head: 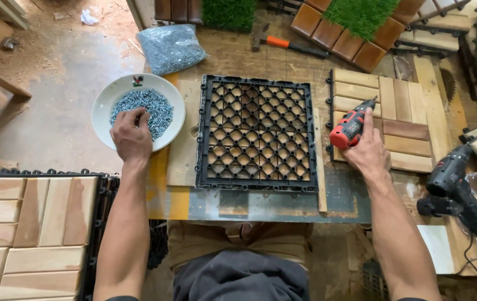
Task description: Assembling wooden slats into a plastic interlocking grid and fastening them with a power drill to create floor tiles.
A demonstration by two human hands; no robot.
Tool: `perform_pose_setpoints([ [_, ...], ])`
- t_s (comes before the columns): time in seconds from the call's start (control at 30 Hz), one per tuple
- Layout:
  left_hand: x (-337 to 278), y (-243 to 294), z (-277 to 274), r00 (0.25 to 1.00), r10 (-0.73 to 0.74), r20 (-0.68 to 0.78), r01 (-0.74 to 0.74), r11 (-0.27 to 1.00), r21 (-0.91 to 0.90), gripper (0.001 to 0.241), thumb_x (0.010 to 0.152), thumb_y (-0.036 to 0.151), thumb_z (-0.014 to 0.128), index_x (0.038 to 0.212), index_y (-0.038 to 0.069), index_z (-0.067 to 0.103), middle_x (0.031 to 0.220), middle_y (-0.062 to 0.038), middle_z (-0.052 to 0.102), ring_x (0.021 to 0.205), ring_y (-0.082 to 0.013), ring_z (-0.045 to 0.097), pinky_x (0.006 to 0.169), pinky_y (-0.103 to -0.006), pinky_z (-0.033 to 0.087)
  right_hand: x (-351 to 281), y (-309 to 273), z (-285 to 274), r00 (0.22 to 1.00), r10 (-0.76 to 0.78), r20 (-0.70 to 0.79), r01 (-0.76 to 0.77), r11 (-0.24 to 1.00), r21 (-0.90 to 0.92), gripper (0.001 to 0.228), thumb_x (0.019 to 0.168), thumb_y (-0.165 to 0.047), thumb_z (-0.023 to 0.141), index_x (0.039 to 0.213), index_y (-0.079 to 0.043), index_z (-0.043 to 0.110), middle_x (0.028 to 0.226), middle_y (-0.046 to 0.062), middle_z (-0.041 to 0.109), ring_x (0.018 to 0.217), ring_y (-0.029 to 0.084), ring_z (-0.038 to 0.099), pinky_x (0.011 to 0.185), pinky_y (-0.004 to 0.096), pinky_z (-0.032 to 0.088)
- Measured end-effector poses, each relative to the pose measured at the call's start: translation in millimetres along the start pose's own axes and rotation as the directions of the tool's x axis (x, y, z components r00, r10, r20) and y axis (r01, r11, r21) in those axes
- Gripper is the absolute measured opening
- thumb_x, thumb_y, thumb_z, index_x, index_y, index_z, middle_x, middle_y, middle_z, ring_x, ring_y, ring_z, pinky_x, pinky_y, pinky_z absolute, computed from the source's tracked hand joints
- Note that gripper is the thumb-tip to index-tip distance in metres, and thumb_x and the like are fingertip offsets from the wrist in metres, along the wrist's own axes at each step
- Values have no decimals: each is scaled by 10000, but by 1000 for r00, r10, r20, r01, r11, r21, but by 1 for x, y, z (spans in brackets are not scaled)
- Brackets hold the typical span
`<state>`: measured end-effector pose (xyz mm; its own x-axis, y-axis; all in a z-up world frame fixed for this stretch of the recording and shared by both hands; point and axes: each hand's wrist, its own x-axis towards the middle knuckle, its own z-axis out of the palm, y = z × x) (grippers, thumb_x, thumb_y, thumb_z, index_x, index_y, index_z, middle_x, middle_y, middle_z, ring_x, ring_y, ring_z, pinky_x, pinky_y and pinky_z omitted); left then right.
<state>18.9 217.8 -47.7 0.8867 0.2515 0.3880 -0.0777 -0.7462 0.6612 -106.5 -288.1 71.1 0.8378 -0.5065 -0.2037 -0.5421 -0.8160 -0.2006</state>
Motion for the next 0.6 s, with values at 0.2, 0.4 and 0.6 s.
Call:
perform_pose_setpoints([
  [0.2,7,2,-10,991,-130,45,135,980,-147,208,1016,132,605,1128,62,766,1111,-142,617,972,-316,671,931,-425,574,5,16,7,994,-55,-93,60,997,49,957,899,-429,580,1688,-322,50,1392,322,515,1103,622,586,912,686,464],
  [0.4,12,14,-21,970,-233,70,243,924,-296,225,885,128,799,1101,78,764,1197,-140,702,924,-252,780,842,-305,660,-18,33,16,833,-385,-397,469,873,137,875,1046,-54,650,1716,-179,102,1097,334,661,692,404,659,567,502,580],
  [0.6,7,26,-27,964,-257,60,264,920,-289,139,961,248,722,930,118,761,857,-35,773,813,-181,737,697,-354,597,-98,-17,-1,792,-482,-375,549,293,783,870,864,-91,652,1613,-221,228,1415,291,358,756,246,584,649,365,562],
])
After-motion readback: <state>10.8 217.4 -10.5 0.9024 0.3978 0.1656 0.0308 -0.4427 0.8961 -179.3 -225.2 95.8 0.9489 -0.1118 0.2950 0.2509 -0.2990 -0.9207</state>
